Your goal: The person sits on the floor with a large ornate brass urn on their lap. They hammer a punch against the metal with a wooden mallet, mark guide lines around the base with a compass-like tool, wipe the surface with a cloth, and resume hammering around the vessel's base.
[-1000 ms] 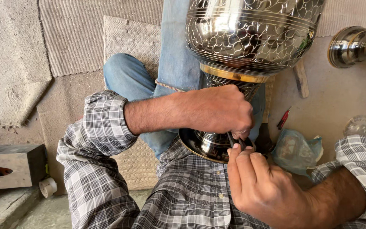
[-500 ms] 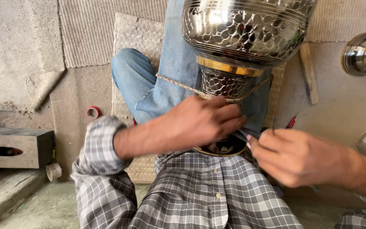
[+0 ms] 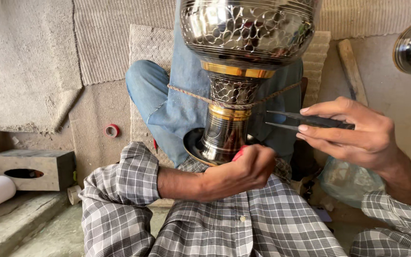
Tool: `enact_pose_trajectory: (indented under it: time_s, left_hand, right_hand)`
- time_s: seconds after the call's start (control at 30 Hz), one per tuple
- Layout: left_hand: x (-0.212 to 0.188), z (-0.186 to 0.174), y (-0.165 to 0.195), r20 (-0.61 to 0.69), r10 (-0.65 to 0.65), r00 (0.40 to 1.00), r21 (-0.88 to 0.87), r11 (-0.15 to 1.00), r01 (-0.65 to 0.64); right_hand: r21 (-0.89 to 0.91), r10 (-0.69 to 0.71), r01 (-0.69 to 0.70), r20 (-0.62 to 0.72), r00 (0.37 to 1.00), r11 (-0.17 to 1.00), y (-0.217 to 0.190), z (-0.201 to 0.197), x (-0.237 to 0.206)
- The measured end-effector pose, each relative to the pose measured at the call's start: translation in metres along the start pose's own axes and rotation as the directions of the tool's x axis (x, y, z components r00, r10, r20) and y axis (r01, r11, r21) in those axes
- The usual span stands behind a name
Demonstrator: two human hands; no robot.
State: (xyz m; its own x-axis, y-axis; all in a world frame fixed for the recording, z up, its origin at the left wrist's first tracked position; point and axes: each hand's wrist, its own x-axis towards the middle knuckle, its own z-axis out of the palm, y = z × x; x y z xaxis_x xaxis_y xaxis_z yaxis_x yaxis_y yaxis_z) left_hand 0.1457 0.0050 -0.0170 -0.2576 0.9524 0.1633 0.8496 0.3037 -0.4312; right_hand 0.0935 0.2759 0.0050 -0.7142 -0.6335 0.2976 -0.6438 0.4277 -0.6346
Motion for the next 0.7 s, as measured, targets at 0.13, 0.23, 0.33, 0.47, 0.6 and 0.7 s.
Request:
enact_pose_trajectory:
  time_s: [0.13,0.23,0.33,0.47,0.6,0.7]
  left_hand:
    - [-0.009,0.014,0.013,-0.117,-0.107,0.987,-0.067,0.993,0.1]
    - [-0.033,0.021,0.014,-0.213,-0.182,0.96,-0.222,0.966,0.134]
    - [-0.068,0.035,0.005,-0.377,-0.267,0.887,-0.378,0.918,0.116]
    - [-0.095,0.074,-0.002,-0.561,-0.414,0.716,-0.568,0.823,0.031]
    - [-0.108,0.097,0.007,-0.555,-0.541,0.632,-0.719,0.694,-0.038]
    - [-0.109,0.104,0.015,-0.565,-0.557,0.608,-0.723,0.689,-0.04]
  right_hand:
    - [-0.054,-0.07,0.07,0.006,0.998,0.996,-0.001,0.001,-0.008]
    - [-0.027,-0.02,0.021,0.017,1.0,0.999,-0.001,0.003,-0.011]
    - [-0.032,-0.064,0.065,0.014,0.998,0.997,-0.001,0.007,-0.012]
    - [0.016,-0.037,0.037,-0.005,0.999,0.999,-0.002,0.011,-0.009]
    - [-0.002,-0.042,0.042,0.0,0.999,0.999,-0.01,0.01,-0.005]
    - [-0.014,-0.046,0.046,0.009,0.999,0.999,-0.019,0.008,0.0]
